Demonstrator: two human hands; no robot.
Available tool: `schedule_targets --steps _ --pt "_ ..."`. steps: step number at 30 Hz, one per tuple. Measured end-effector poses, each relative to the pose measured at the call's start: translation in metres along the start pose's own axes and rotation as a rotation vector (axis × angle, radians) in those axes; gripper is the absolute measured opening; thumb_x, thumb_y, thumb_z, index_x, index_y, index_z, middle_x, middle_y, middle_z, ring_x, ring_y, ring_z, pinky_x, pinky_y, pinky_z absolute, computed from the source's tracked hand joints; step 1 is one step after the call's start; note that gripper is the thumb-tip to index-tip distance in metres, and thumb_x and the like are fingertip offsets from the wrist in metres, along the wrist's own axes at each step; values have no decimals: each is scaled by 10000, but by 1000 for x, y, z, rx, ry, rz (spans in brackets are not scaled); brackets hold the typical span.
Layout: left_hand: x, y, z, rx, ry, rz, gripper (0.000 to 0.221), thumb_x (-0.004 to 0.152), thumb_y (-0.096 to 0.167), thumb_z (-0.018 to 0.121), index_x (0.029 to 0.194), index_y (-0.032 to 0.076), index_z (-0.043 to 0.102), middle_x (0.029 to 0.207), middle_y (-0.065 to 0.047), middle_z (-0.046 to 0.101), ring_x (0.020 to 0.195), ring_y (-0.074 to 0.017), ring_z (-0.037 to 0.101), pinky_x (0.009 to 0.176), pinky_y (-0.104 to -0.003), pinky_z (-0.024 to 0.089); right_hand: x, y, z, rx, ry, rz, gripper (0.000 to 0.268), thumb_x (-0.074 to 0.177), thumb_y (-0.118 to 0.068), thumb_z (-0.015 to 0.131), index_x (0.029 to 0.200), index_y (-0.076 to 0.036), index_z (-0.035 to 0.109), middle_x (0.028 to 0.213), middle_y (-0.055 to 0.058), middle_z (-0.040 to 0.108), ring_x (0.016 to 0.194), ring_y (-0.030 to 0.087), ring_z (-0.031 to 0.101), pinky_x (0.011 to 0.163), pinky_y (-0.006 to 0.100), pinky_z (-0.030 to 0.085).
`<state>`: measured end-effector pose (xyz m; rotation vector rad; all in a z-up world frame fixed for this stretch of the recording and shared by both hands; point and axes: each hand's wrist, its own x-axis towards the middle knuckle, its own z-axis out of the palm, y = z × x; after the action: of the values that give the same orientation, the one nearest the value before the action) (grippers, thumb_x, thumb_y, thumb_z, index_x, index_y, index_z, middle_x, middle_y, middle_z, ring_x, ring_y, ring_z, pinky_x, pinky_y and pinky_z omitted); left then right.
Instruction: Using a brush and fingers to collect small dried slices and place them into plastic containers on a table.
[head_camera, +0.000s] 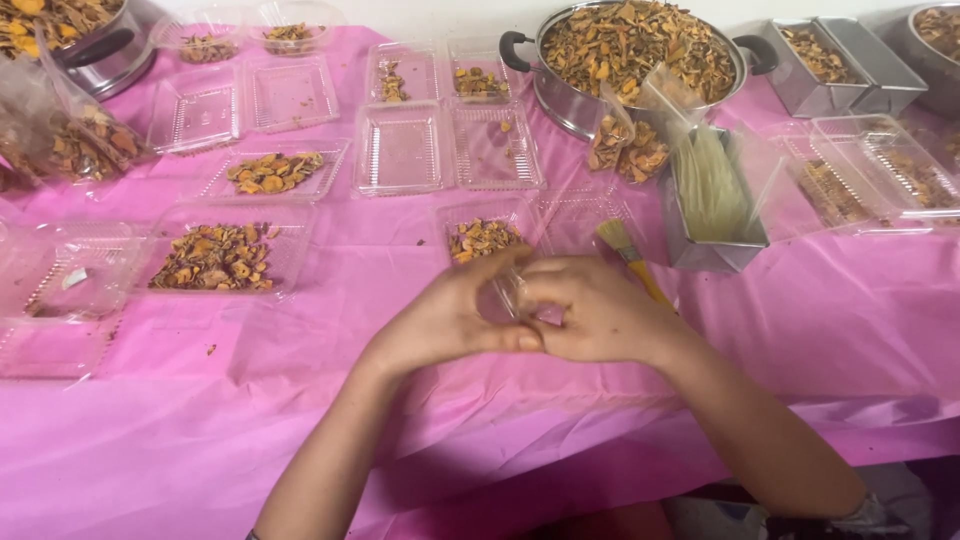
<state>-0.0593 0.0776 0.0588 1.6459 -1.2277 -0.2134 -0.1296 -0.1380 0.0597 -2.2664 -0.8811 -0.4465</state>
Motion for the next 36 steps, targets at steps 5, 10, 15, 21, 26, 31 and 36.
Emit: schedule_targets --steps 5,10,15,21,26,31,36 --pt "4 11 -18 239 197 -44 716 704 403 910 1266 23 681 1192 -214 724 1129 -404 682 976 -496 535 27 -19 -20 191 99 50 223 821 -17 790 1032 -40 721 978 149 767 886 315 765 778 426 608" --pt "9 -24 -49 577 43 -360 918 715 644 803 1423 104 583 1326 -121 668 1262 -331 587 1077 -540 368 32 47 -3 -26 142 172 421 812 -45 822 1214 -47 697 1161 177 736 1035 315 736 838 387 609" --pt "28 -40 -57 647 -68 -538 1038 680 780 742 1476 149 526 1451 -95 572 1350 -321 479 1076 -591 289 61 52 26 -401 -379 394 780 797 -296 774 1454 23 501 1451 353 494 1353 546 472 1159 581 359" --pt "47 -47 -67 694 -104 -588 1027 687 788 737 1459 143 533 1452 -84 543 1348 -303 445 1089 -598 274 68 102 53 -561 -454 396 517 831 -304 681 1294 -74 662 1285 221 644 1142 462 648 998 489 521" --pt "59 -66 -70 808 -190 -612 972 658 777 765 1395 169 594 1416 -78 575 1323 -302 463 1074 -613 291 55 126 57 -505 -278 338 386 825 -190 704 1206 -128 717 1194 152 688 1104 415 676 960 485 551" --pt "61 -53 -56 799 -219 -589 941 687 721 790 1420 171 575 1435 -79 558 1341 -305 444 1094 -610 290 53 116 39 -347 -78 380 468 829 -139 712 1296 -116 701 1205 190 699 1152 425 652 996 502 518" --pt "58 -65 -44 843 -149 -531 1073 718 697 773 1525 92 406 1466 -99 471 1355 -282 349 1095 -603 252 55 93 30 -45 261 579 550 775 -132 767 1307 -262 722 1173 34 761 1140 225 692 980 368 547"
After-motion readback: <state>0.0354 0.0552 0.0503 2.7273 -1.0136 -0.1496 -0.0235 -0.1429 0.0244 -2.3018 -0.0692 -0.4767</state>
